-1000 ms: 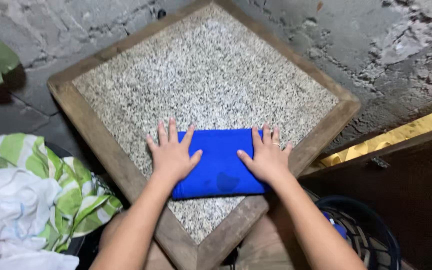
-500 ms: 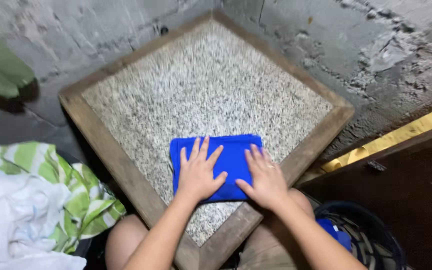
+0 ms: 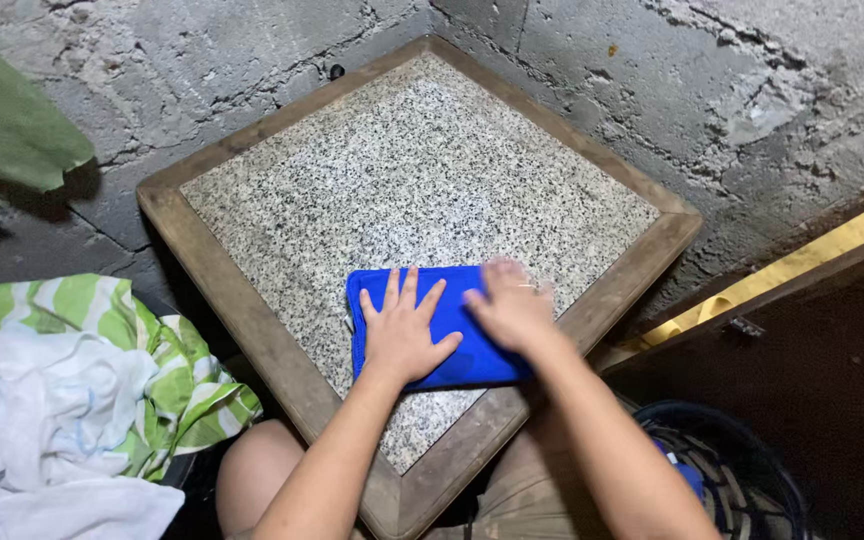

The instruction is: The person folds a blue towel and a white towel on a low granite-topped table, smoothing and aligning edges, then places the folded blue towel into a black laundry basket. The white towel is folded but not placed in the basket.

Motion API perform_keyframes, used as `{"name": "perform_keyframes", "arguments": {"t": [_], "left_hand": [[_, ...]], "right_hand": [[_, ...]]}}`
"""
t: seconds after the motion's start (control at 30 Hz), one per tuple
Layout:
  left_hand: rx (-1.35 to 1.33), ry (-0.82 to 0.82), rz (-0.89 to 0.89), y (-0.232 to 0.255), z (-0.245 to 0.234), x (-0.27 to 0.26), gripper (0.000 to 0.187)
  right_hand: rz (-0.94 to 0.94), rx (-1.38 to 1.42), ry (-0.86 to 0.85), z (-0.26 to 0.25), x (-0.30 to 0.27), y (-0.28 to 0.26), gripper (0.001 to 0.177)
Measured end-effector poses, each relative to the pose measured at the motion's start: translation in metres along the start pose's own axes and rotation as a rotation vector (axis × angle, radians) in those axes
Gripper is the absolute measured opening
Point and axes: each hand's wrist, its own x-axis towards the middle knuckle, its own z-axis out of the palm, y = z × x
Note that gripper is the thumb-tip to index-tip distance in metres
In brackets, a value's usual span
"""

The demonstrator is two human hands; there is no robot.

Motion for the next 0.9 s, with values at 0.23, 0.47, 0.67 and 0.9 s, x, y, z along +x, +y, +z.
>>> {"name": "perform_keyframes", "arguments": {"t": [0.23, 0.47, 0.67, 0.9], "left_hand": [[-0.007, -0.035, -0.021, 0.002, -0.004, 0.000, 0.088], [0.005, 0.008, -0.007, 0.002, -0.001, -0.001, 0.088], [-0.026, 0.011, -0.010, 0.001, 0.001, -0.001, 0.088], [-0.044, 0.056, 0.004, -0.001, 0.002, 0.000, 0.088]], "right_hand": [[-0.213, 0.127, 0.014, -0.059, -0.061, 0.057, 0.067], [-0.340, 0.159, 0.075, -0.024, -0.051, 0.029, 0.065], [-0.293, 0.074, 0.076, -0.034, -0.045, 0.042, 0.064], [-0.236, 0.101, 0.068, -0.021, -0.035, 0.030, 0.062]]}}
